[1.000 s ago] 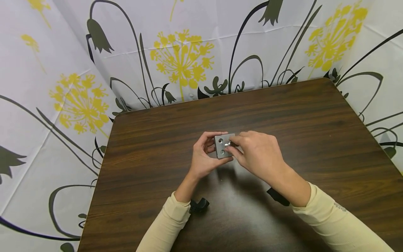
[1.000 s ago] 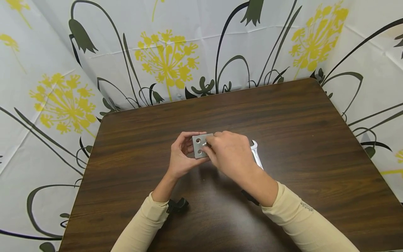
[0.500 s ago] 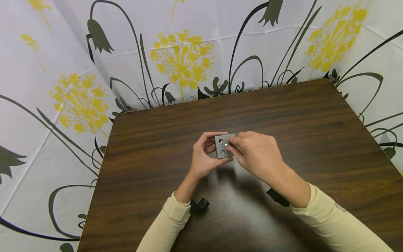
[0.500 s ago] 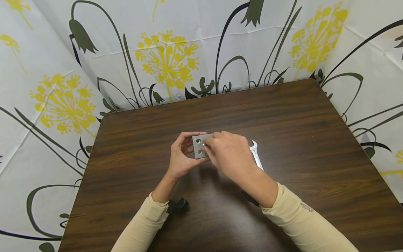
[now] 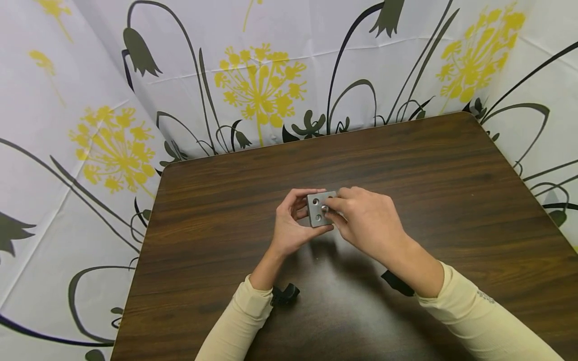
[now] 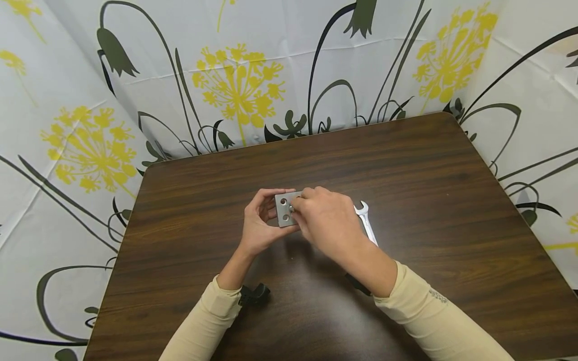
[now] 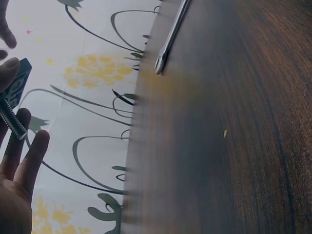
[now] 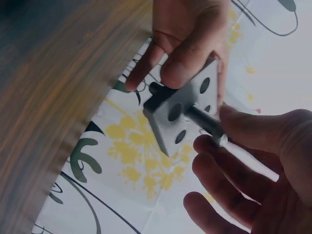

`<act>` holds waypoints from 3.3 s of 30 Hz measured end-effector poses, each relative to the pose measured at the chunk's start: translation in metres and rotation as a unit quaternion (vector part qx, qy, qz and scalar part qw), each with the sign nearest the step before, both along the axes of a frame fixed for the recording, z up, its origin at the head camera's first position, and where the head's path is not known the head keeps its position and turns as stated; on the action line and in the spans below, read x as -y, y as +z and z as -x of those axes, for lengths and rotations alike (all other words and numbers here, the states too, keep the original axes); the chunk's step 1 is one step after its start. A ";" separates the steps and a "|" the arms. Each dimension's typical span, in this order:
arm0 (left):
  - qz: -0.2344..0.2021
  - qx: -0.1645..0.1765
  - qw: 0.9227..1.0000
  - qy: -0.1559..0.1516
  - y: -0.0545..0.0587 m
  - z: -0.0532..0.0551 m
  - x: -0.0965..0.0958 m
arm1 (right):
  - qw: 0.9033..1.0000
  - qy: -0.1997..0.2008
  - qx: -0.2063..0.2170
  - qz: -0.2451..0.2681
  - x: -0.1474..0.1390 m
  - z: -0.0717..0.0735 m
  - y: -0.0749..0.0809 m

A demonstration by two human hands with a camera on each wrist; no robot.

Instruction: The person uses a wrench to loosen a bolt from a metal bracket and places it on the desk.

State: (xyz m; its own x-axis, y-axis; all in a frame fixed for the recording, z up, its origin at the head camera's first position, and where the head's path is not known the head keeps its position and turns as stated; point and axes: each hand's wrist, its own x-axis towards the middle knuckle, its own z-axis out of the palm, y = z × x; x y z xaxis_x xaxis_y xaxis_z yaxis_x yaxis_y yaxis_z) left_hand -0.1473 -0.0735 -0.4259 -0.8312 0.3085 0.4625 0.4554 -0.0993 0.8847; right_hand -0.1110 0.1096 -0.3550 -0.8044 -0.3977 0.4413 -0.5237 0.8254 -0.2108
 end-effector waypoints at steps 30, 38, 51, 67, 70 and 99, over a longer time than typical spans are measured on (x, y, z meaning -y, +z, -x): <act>0.005 -0.001 1.000 -0.001 0.000 0.000 0.002 | 1.000 -0.018 0.009 0.013 0.003 -0.003 0.005; 0.006 0.002 1.000 0.001 0.001 0.000 0.003 | 0.999 -0.043 0.018 0.006 0.002 -0.003 0.006; -0.002 0.000 1.000 -0.003 0.000 0.001 0.001 | 1.000 -0.024 0.010 0.004 0.000 -0.002 0.005; -0.003 0.001 1.000 -0.002 0.000 0.001 0.002 | 1.000 -0.001 0.009 0.009 0.000 -0.003 0.005; -0.002 -0.001 1.000 -0.003 0.000 0.001 0.002 | 1.000 -0.005 0.004 0.011 0.000 -0.003 0.005; 0.005 -0.003 1.000 0.000 -0.002 0.002 0.001 | 1.000 -0.029 -0.003 0.008 -0.001 -0.003 0.006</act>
State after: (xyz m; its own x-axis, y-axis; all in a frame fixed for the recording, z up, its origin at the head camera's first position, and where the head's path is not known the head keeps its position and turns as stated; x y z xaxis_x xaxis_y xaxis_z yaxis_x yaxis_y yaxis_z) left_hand -0.1491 -0.0749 -0.4275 -0.8285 0.3137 0.4638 0.4599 -0.0914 0.8833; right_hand -0.1075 0.1104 -0.3491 -0.8236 -0.3432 0.4514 -0.4759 0.8513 -0.2211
